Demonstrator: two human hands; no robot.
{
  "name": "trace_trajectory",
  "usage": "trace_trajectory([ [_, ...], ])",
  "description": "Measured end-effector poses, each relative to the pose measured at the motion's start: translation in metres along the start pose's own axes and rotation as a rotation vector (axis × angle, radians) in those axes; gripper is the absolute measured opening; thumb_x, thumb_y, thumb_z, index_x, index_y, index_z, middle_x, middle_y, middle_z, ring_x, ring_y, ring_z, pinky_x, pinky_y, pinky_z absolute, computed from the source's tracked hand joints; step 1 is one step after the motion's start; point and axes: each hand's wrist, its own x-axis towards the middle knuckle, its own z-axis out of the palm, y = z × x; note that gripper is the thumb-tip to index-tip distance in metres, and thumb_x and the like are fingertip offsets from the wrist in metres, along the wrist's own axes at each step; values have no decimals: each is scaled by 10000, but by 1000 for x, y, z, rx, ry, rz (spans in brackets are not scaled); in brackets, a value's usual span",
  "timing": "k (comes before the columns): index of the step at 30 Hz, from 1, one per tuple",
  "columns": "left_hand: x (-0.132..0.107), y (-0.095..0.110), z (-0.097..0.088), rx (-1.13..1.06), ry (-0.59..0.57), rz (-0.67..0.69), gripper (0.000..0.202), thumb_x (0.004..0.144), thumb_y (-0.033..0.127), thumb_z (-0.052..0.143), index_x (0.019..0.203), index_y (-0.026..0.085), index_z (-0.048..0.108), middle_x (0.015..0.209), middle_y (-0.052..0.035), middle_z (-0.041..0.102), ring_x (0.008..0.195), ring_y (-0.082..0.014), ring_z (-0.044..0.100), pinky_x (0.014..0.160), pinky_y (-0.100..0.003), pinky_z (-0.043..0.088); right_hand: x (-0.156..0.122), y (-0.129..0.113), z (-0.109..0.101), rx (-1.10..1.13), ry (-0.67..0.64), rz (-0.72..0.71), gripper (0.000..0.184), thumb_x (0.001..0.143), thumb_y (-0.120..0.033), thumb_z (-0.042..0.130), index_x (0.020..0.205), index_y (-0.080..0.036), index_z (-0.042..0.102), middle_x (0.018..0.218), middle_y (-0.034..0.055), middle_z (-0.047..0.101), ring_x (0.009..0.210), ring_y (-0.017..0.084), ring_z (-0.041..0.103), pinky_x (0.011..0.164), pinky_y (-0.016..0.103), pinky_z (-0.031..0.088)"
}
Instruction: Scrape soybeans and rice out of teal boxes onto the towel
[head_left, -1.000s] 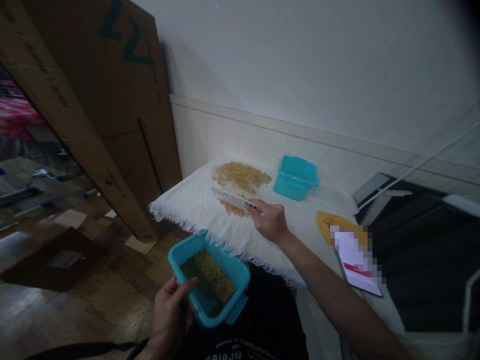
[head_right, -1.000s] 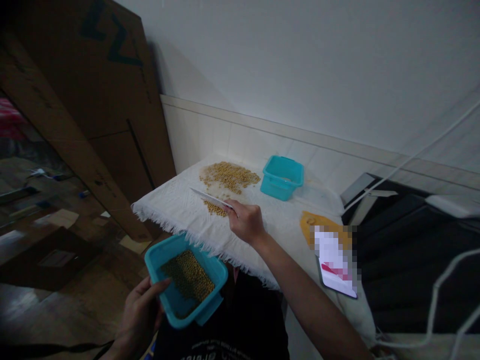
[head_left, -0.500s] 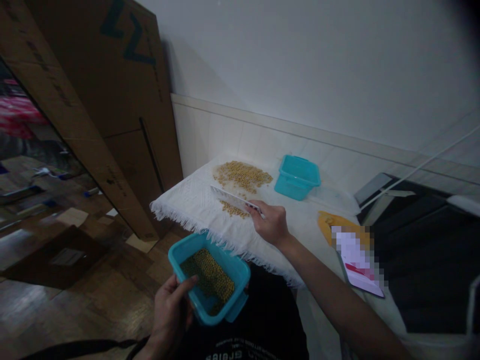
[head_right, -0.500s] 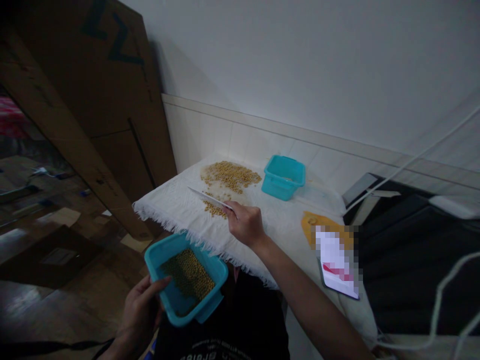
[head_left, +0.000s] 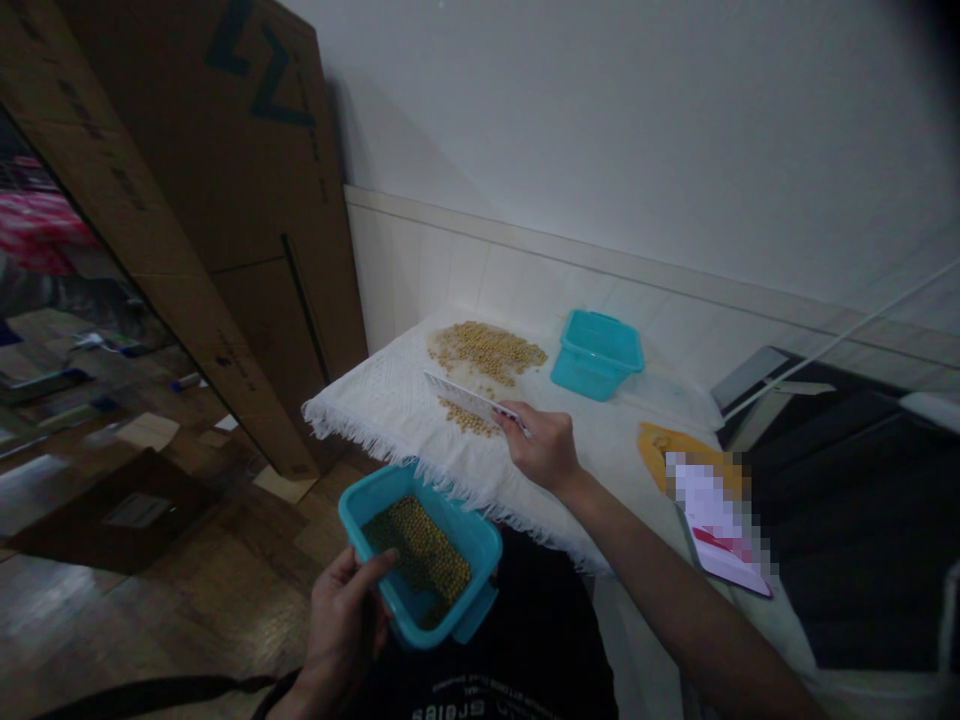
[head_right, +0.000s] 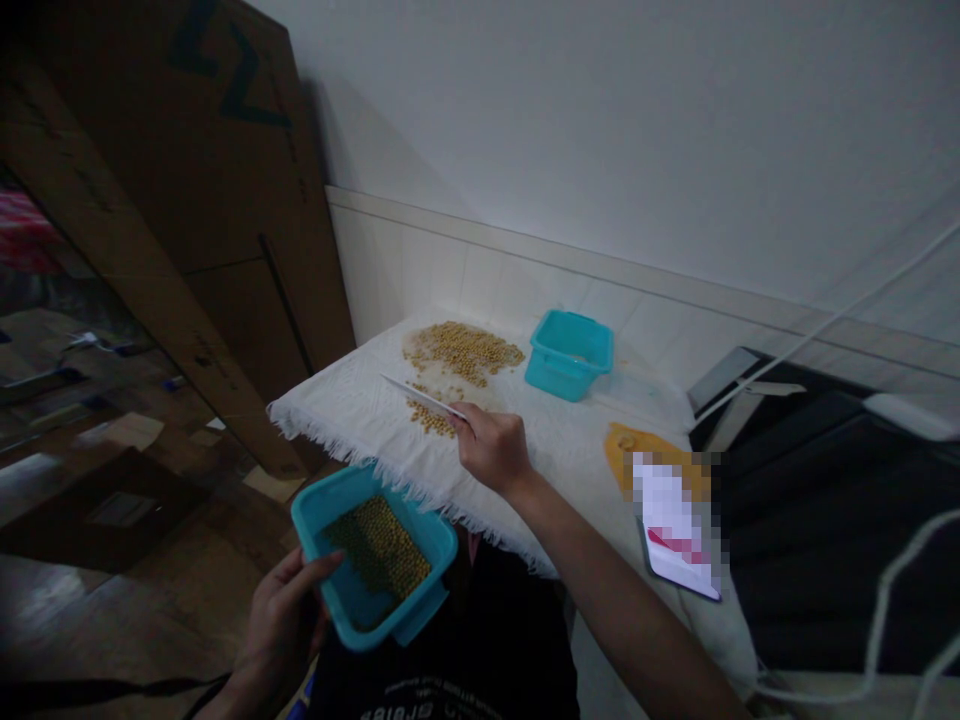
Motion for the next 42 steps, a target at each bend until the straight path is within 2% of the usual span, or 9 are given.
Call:
trace_trajectory([
  [4,-2,3,2,15,-8,2,342,580,434,836,624,173,619,318,57,490,204,-85,355,237,-186,233,-1,-3,0,21,-3,-14,218,948,-272,562,965,-187,762,821,46,795,621,148,724,587,218,509],
  [8,-3,4,3,-59,-33,13,319,557,356,861,723,155,676,441,33,604,294,-98,470,309,-203,374,0,-5,0,44,23,-26,213,949,-283,570,954,-184,759,786,41,790,610,146,720,570,214,503],
  [13,-2,2,2,10,2,-4,352,564,434,843,625,181,605,330,65,494,204,-83,355,230,-181,231,0,-3,1,30,31,-18,207,949,-276,574,951,-184,759,791,44,790,587,135,710,561,205,495],
  [19,-2,4,3,6,9,-3,364,546,429,847,603,186,582,327,69,481,212,-78,353,235,-175,236,1,-10,3,91,39,-49,196,945,-251,579,954,-172,758,789,49,787,607,148,720,566,217,507],
  [22,-1,4,4,-16,7,-4,356,556,421,855,643,179,609,354,68,505,226,-76,360,241,-181,255,10,-6,-7,74,106,8,212,938,-288,589,940,-170,765,791,56,785,604,154,714,573,226,509],
  [26,1,-1,1,-40,-9,-20,348,574,401,858,731,169,653,413,55,570,249,-85,405,266,-195,317,17,8,-41,-20,142,176,237,912,-363,627,917,-178,776,676,27,745,521,148,660,513,229,462],
  [32,4,-4,-1,35,5,-20,367,590,458,842,642,187,599,329,62,503,191,-94,377,223,-176,236,-23,13,-80,-151,150,272,259,911,-381,632,905,-167,779,637,18,729,495,143,649,491,221,457],
  [37,2,-5,3,20,6,-34,372,577,460,852,647,182,615,329,64,505,190,-92,375,215,-175,250,-53,6,-77,-242,131,244,264,946,-366,592,898,-183,776,726,39,772,526,147,687,519,220,490],
  [42,-2,-2,8,-35,1,-50,358,540,412,875,669,175,638,368,62,539,222,-90,405,230,-180,285,-55,-5,-73,-214,101,152,242,966,-321,576,907,-178,764,759,38,785,580,147,725,580,206,528],
])
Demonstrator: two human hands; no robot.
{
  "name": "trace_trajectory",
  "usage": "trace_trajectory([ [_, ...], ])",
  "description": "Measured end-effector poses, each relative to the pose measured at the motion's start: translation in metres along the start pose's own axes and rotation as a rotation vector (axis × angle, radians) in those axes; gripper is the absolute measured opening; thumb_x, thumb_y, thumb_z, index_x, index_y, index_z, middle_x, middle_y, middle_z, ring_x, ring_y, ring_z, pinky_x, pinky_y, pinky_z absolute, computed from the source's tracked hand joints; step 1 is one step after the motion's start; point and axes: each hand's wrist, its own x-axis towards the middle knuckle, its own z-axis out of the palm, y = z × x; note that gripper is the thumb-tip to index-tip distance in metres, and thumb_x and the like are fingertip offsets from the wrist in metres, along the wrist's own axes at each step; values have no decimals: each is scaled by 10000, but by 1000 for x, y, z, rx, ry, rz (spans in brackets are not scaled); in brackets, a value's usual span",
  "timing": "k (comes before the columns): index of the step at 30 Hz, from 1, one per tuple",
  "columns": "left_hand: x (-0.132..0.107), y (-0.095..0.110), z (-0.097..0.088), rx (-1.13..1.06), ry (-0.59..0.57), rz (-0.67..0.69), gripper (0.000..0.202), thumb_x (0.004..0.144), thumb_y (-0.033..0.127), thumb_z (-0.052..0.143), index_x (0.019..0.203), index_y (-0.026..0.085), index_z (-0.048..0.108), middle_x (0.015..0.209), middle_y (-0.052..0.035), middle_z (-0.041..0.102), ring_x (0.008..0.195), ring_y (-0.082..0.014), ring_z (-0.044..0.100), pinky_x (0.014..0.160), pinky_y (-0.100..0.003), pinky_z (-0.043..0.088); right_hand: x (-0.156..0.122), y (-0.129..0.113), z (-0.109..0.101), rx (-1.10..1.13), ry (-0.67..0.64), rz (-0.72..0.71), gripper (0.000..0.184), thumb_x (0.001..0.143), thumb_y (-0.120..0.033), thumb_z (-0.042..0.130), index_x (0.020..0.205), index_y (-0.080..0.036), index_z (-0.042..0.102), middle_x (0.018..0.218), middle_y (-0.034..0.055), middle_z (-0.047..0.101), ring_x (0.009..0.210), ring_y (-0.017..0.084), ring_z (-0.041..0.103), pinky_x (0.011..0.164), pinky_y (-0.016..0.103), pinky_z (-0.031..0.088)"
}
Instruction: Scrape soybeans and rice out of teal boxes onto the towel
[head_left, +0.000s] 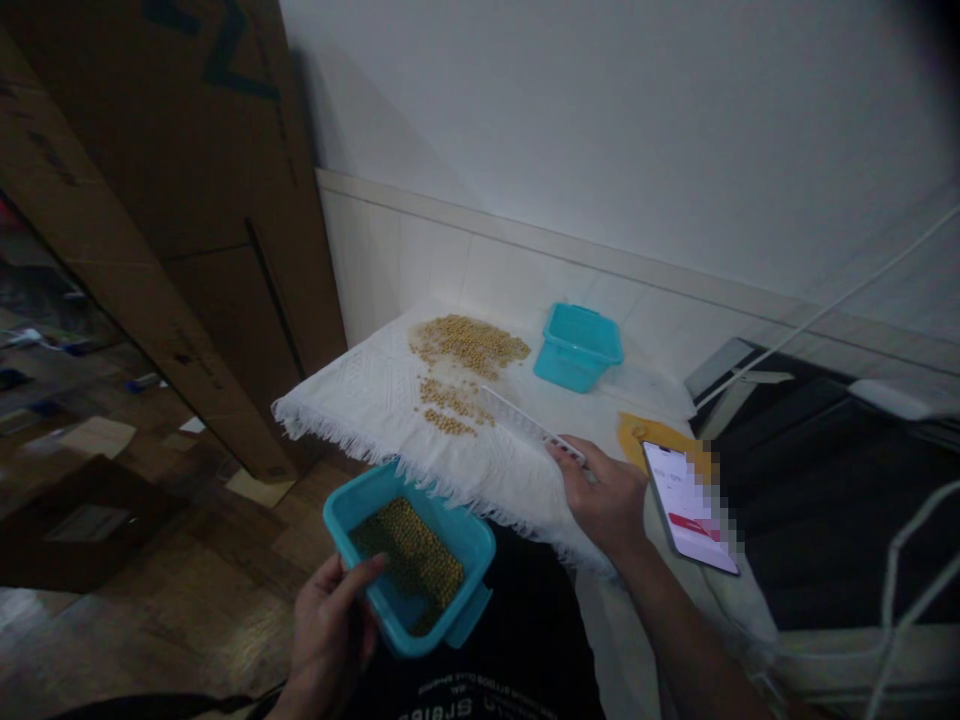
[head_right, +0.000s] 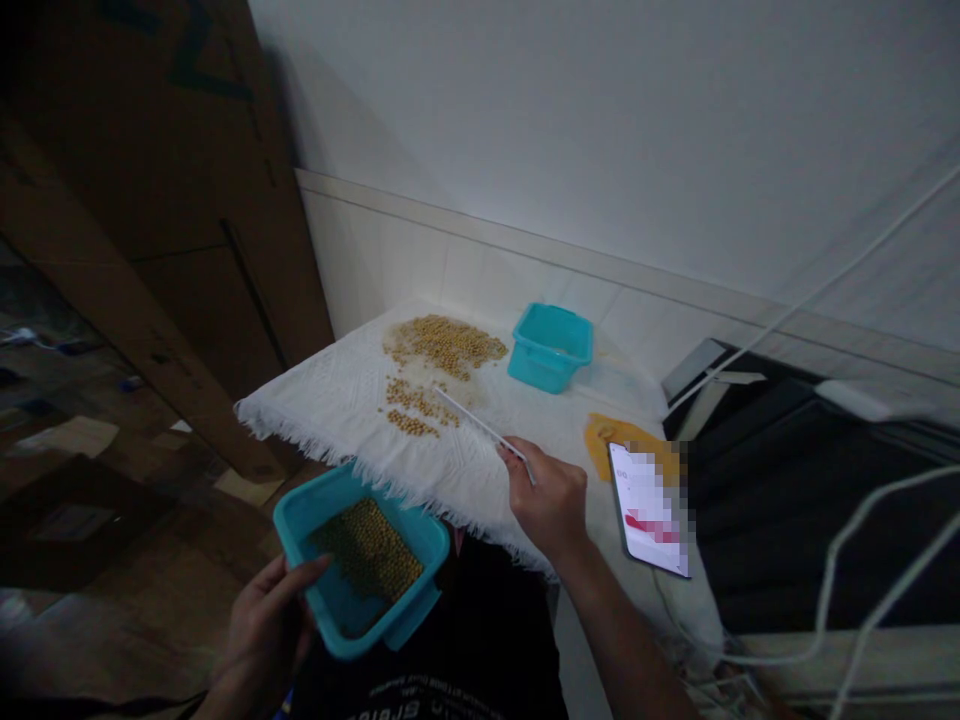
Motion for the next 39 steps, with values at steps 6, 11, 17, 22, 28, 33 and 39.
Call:
trace_trajectory([
  [6,0,0,-1,46,11,6,373,552,446,860,637,185,607,328,73,492,198,-86,373,220,-173,253,4,-10,0,45,-8,-21,237,973,-304,566,914,-175,757,771,33,788,593,140,730,592,195,545],
  [11,1,-2,-4,58,-2,19,375,587,457,842,623,193,578,320,60,498,195,-94,372,221,-179,240,5,-7,1,39,-22,22,234,956,-317,581,916,-184,769,749,34,783,564,147,717,565,211,543],
  [17,0,-2,-3,17,-11,22,357,582,426,855,647,183,603,347,60,519,203,-88,377,234,-185,249,2,-3,-1,63,-28,68,239,954,-339,581,923,-199,772,812,48,794,624,170,739,590,239,566],
  [22,-1,1,-1,27,-5,24,351,576,426,852,639,188,603,344,54,525,208,-87,373,235,-184,248,1,2,-2,27,-18,58,242,954,-344,578,930,-198,770,785,45,790,604,166,732,576,232,556],
  [28,-1,2,-2,60,-14,23,381,584,463,845,604,190,581,323,55,495,197,-85,356,224,-176,227,2,-7,-1,75,-33,26,223,954,-323,584,913,-195,762,780,37,789,594,157,731,572,221,555],
  [33,-3,6,1,77,10,21,395,541,472,846,579,186,576,311,53,485,190,-84,352,217,-172,227,3,-11,-1,76,-21,39,217,947,-322,594,907,-197,768,801,43,794,626,167,744,579,228,561],
  [39,-4,8,3,40,24,25,376,533,438,856,582,188,580,316,58,488,195,-77,353,220,-166,230,0,-2,-3,-6,14,32,219,947,-326,601,925,-192,772,771,44,789,572,166,727,555,232,556],
])
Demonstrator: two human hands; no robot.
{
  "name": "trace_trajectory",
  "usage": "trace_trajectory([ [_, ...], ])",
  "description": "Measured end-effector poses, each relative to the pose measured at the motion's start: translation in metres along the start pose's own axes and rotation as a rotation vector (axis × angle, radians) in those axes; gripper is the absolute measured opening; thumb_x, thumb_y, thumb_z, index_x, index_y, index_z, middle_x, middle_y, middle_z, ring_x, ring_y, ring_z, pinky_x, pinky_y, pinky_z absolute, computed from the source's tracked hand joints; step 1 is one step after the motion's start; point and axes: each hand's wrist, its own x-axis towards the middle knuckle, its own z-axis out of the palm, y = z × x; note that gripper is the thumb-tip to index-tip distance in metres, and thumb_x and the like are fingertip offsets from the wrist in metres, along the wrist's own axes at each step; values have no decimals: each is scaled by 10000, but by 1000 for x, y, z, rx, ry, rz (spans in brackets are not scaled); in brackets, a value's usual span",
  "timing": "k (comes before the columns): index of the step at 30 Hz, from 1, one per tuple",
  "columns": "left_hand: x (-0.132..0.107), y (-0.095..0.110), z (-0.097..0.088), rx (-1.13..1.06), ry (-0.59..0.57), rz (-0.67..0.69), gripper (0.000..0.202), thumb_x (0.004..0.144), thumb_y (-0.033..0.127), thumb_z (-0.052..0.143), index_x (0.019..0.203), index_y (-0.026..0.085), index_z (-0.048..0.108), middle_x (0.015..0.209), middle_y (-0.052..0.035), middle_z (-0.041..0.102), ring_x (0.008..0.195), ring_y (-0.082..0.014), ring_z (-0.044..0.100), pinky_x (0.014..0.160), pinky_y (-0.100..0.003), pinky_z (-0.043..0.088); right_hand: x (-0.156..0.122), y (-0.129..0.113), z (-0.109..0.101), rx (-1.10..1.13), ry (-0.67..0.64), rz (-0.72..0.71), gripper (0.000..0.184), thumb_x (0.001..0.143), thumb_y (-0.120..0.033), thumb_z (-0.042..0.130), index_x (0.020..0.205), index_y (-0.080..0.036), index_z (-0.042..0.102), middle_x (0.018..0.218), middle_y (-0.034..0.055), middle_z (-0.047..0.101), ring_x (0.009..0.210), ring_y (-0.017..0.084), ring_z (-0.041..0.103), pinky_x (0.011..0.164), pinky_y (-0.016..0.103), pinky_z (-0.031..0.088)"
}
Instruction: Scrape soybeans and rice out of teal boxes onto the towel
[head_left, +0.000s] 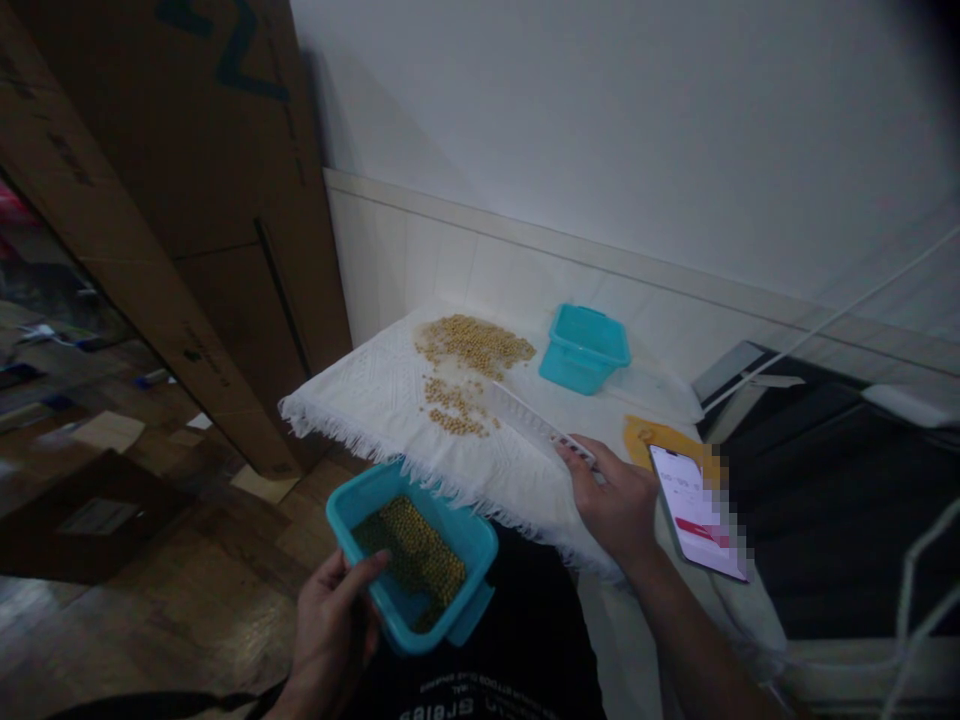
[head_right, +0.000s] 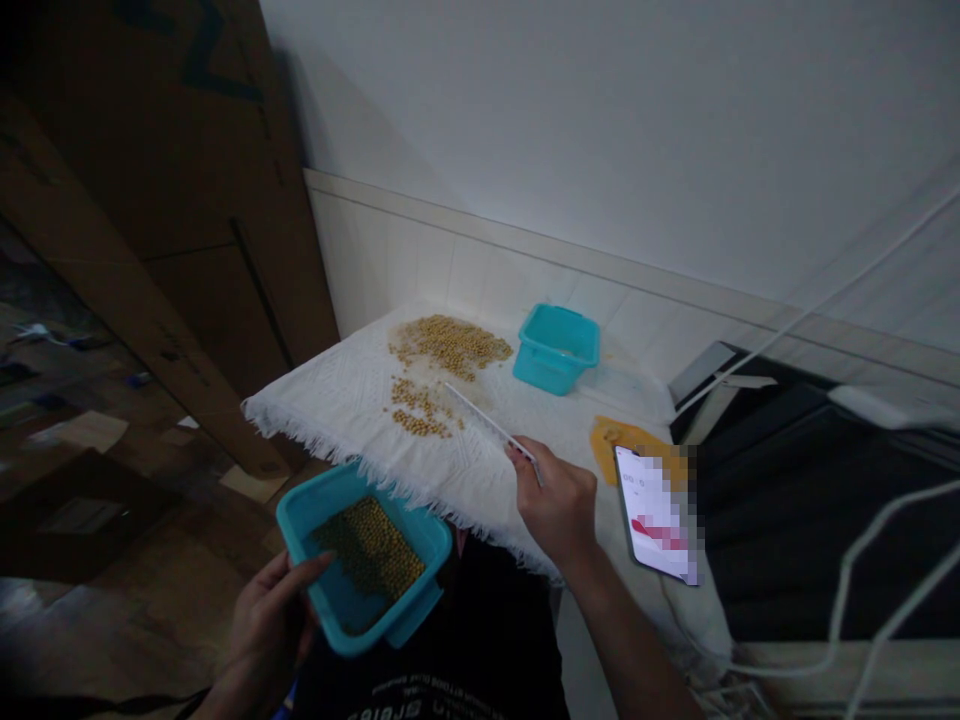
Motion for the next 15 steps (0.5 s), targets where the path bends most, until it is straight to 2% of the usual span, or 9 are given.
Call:
trace_trajectory([
  [7,-2,0,2,1,-6,0,366,520,441,853,601,177,613,335,44,518,195,-76,352,219,-175,229,-2,-8,1,39,-26,-17,205,951,-306,592,916,-203,765,816,41,795,630,167,745,596,233,573],
  [12,-2,0,1,-9,-8,-17,370,521,428,868,597,178,607,326,61,491,203,-72,346,220,-170,225,1,-17,2,52,-37,-67,217,963,-295,579,907,-191,761,771,36,788,572,149,725,591,218,560],
  [15,0,-3,0,-56,-17,-1,325,538,366,871,616,175,619,394,36,576,254,-92,438,263,-185,322,3,-18,3,63,-41,-77,249,974,-313,559,896,-191,762,744,36,783,562,151,722,577,218,553],
])
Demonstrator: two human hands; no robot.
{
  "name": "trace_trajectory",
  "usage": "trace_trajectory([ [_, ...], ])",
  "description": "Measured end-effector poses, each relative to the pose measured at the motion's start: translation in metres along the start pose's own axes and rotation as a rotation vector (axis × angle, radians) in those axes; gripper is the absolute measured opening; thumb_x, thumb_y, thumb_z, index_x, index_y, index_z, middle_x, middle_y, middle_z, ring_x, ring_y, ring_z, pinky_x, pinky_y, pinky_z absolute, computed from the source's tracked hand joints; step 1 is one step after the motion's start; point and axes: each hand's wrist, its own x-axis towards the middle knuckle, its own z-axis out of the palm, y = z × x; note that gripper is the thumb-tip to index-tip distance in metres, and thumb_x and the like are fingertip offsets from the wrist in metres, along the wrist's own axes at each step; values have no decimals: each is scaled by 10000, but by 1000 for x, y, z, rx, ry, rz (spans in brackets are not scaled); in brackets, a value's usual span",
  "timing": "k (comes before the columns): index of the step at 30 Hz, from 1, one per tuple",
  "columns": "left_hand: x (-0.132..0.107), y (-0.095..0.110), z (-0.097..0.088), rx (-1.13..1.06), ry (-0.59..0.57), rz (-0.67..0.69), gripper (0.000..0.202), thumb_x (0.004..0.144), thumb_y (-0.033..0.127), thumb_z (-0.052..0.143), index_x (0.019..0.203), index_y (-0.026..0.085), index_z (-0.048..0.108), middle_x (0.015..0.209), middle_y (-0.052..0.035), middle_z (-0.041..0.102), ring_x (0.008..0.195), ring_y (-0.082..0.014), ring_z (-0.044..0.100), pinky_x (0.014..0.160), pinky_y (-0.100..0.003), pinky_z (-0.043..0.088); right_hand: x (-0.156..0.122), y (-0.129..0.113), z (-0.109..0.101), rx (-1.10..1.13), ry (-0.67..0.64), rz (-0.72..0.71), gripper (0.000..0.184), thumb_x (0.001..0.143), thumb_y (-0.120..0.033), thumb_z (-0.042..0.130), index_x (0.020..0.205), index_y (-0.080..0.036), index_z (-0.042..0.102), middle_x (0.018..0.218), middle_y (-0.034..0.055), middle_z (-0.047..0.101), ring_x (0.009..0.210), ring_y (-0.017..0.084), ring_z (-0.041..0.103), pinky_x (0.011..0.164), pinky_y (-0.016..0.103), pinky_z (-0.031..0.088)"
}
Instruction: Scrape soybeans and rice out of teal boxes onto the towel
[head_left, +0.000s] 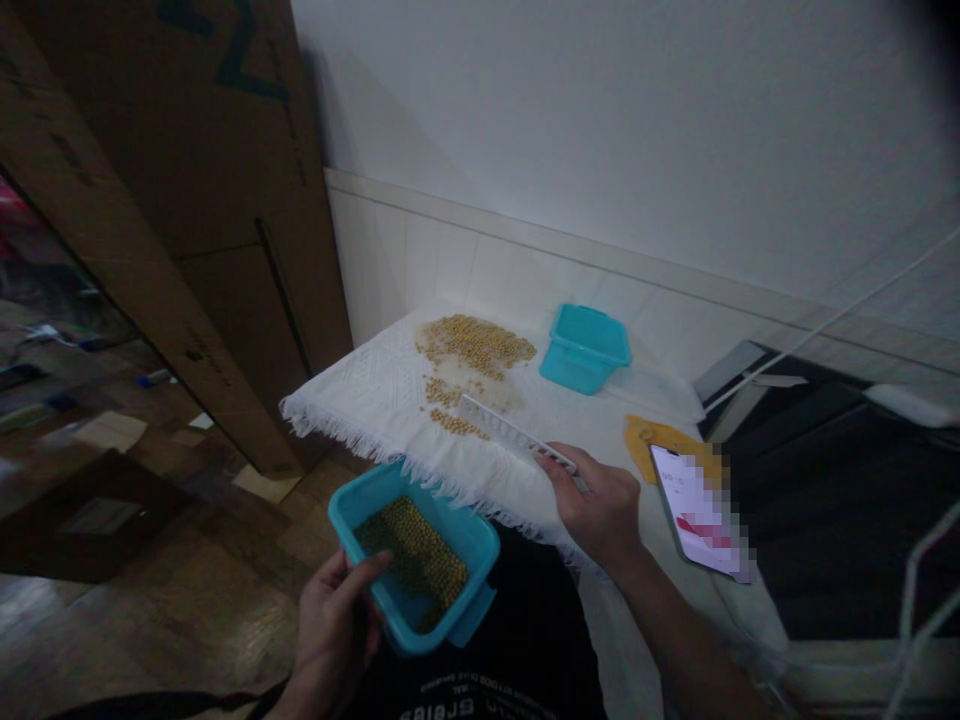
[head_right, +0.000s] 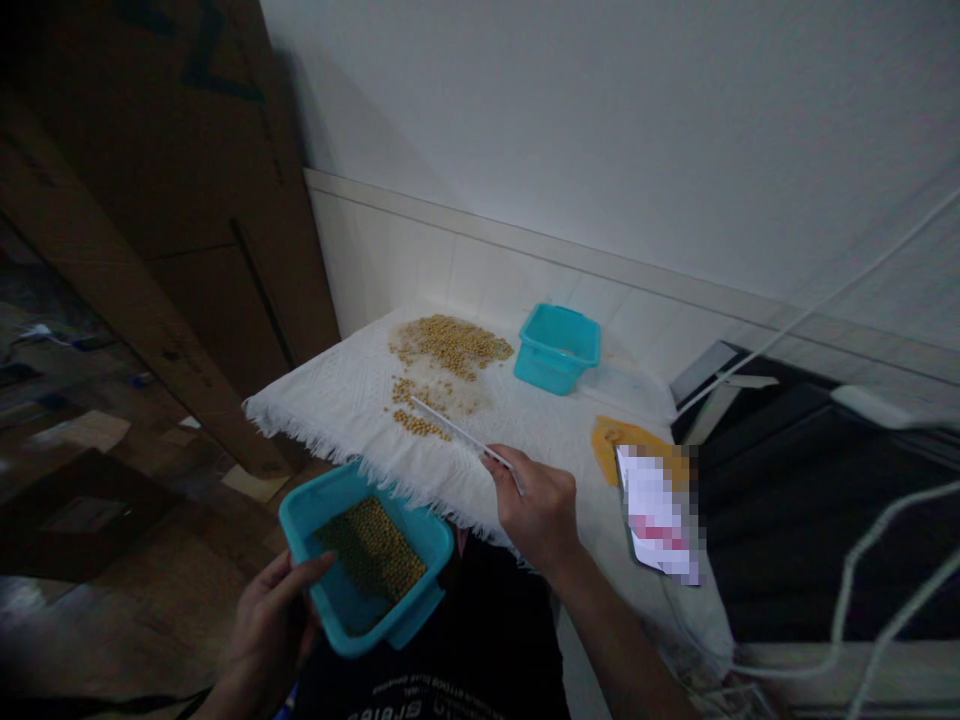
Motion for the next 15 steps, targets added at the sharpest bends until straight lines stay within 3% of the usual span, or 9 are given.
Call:
trace_trajectory([
  [3,1,-2,-1,-54,-17,-3,301,534,312,877,686,167,662,502,11,664,355,-123,551,369,-224,470,1,2,0,-4,5,29,259,975,-339,554,906,-200,762,777,40,789,598,163,734,592,231,561],
  [8,1,-2,-1,-53,-25,-19,320,540,346,880,670,176,642,383,74,529,245,-73,385,254,-184,280,0,5,0,-11,0,58,262,972,-347,555,903,-206,765,768,38,787,591,166,732,581,233,561],
  [15,3,-7,-7,32,-39,-17,334,611,421,845,659,185,613,357,59,527,211,-90,389,235,-184,252,2,-1,4,38,-16,10,233,964,-307,566,908,-194,762,763,37,786,574,153,726,579,220,557],
])
